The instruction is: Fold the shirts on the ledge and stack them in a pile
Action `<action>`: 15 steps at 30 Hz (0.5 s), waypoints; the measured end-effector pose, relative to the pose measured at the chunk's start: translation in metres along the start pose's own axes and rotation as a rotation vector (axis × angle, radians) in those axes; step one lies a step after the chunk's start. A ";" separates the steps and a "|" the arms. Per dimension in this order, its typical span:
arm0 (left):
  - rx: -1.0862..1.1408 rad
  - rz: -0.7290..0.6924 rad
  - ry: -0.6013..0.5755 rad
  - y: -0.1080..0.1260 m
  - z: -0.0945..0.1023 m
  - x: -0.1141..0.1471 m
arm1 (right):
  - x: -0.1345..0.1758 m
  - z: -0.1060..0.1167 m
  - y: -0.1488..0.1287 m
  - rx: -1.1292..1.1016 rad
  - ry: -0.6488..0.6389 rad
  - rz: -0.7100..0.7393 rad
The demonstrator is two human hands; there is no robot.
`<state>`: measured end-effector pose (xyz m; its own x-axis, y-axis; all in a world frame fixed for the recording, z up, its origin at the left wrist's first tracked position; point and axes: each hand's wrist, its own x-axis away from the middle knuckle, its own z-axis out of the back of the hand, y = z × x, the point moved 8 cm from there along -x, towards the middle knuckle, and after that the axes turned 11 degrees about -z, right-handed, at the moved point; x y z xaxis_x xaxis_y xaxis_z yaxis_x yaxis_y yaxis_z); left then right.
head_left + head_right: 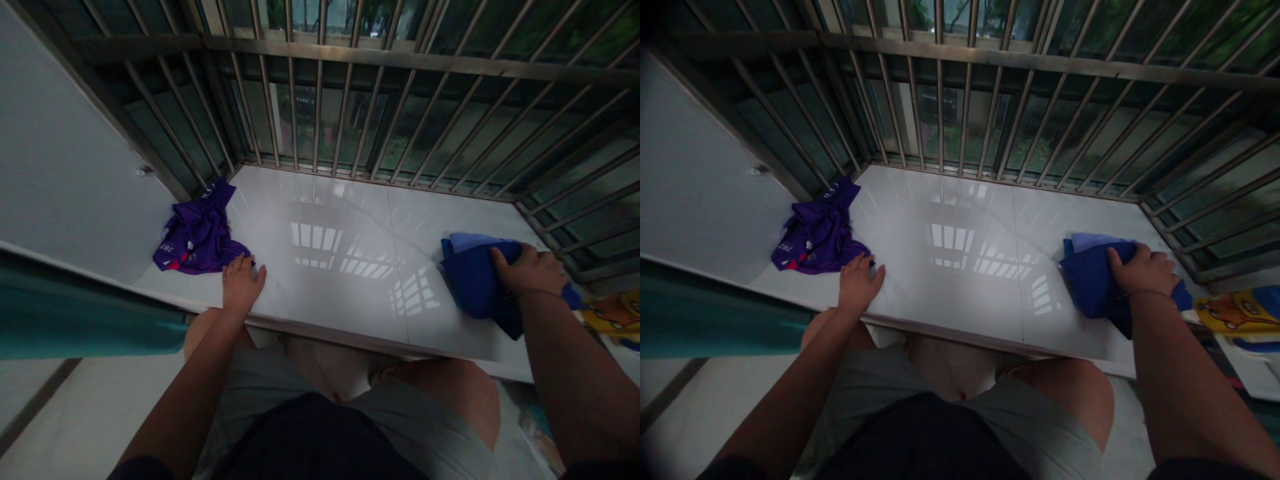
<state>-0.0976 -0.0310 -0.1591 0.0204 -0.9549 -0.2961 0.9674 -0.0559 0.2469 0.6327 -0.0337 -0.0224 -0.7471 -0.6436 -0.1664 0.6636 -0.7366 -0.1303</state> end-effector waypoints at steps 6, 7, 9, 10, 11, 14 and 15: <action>-0.005 -0.017 0.020 0.001 0.001 0.000 | -0.037 0.013 0.022 -0.012 -0.010 -0.147; -0.005 -0.016 0.022 0.001 0.001 0.000 | -0.040 0.019 0.024 -0.024 0.014 -0.156; -0.002 -0.012 0.021 0.002 0.001 0.000 | -0.043 0.035 0.025 -0.060 0.089 -0.148; 0.002 -0.010 0.021 0.003 0.002 0.000 | -0.041 0.044 0.023 -0.087 0.127 -0.125; 0.007 -0.008 0.023 0.004 0.002 0.000 | -0.038 0.053 0.021 -0.121 0.173 -0.089; 0.006 0.005 0.083 0.005 0.009 0.003 | -0.008 0.086 0.014 -0.256 0.319 0.079; 0.006 -0.004 0.116 0.006 0.013 0.004 | 0.010 0.098 0.014 -0.332 0.367 0.146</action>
<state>-0.0950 -0.0387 -0.1469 0.0464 -0.9144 -0.4022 0.9661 -0.0612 0.2506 0.6312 -0.0709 0.0703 -0.6225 -0.5756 -0.5303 0.7810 -0.5008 -0.3732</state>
